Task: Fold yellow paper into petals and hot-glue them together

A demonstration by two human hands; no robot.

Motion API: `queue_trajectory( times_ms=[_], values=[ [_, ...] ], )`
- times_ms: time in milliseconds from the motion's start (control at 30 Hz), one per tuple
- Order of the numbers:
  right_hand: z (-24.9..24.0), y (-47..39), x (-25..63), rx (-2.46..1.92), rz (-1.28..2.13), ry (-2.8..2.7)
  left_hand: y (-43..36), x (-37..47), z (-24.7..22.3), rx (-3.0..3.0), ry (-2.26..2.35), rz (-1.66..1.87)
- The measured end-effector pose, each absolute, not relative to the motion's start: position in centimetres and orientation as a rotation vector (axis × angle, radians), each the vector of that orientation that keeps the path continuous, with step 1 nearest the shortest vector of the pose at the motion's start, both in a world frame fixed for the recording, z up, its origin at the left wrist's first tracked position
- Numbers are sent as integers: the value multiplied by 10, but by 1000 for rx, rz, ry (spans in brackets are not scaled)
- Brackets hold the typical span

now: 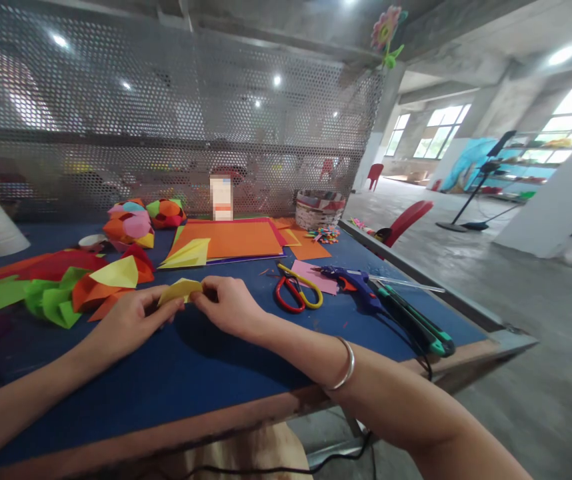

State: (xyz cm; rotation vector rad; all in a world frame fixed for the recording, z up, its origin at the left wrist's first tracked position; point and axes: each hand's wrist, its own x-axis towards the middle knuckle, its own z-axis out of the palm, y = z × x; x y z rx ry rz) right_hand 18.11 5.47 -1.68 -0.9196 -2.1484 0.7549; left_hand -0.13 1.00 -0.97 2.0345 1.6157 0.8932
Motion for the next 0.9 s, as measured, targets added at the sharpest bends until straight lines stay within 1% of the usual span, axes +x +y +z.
queue_trajectory(
  times_ms=[200,400,600,900],
  values=[
    [-14,55,182,-958,719,-2089,14,-6,-11,1932,1641,983],
    [-14,52,181,-918,729,-2088,9,-4,-5,1872,1675,1010],
    [-14,54,181,-935,735,-2056,10,-1,-2,1677,1621,1022],
    [-16,56,182,-929,782,-2058,13,-7,-7,1770,1629,982]
  ],
)
